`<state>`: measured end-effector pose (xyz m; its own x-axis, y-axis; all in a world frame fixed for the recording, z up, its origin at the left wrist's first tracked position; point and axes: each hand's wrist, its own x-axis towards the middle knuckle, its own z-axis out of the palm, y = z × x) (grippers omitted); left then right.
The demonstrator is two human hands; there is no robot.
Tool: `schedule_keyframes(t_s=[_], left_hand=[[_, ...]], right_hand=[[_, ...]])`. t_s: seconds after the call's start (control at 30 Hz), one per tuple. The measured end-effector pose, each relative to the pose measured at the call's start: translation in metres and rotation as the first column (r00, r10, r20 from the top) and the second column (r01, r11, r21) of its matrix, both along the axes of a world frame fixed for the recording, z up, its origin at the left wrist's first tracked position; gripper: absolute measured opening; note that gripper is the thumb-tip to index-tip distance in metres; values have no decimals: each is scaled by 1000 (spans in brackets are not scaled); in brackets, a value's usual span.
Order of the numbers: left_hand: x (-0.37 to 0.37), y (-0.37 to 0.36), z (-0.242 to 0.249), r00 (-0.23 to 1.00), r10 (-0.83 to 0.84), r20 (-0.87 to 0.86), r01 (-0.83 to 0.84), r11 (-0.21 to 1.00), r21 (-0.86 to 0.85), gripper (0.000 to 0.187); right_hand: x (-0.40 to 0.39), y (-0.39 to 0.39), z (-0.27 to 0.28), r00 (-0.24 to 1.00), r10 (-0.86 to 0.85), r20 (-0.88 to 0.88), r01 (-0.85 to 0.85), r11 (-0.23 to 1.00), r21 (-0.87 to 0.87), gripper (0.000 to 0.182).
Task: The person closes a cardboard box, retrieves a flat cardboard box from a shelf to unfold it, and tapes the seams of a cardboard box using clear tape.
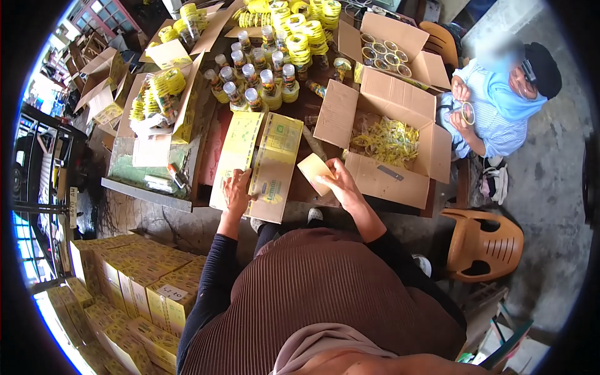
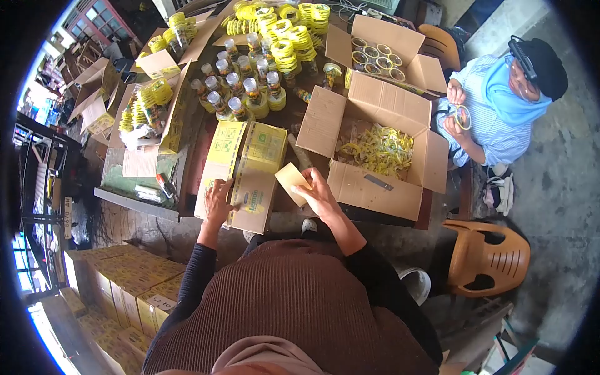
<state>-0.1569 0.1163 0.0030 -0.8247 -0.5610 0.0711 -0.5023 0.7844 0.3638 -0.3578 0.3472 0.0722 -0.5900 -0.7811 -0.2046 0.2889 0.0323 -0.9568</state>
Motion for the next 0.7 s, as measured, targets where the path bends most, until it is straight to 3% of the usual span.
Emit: schedule_keyframes(t_s=[0.3,0.37,0.5,0.7], left_hand=[[-2,-2,6,1000,-18,-2,18,1000,7,81],[-1,-4,4,998,-50,27,51,997,-58,89],[-3,-4,11,997,-43,70,45,999,-25,89],[1,-8,13,995,-91,29,91,996,21,86]], right_hand=[[-3,-10,-7,993,-39,110,52,992,-115,30],[-1,-14,-5,984,-55,172,79,988,-137,33],[1,-25,-2,985,-75,158,84,995,-52,38],[9,-49,-2,915,-94,392,143,985,-98,33]])
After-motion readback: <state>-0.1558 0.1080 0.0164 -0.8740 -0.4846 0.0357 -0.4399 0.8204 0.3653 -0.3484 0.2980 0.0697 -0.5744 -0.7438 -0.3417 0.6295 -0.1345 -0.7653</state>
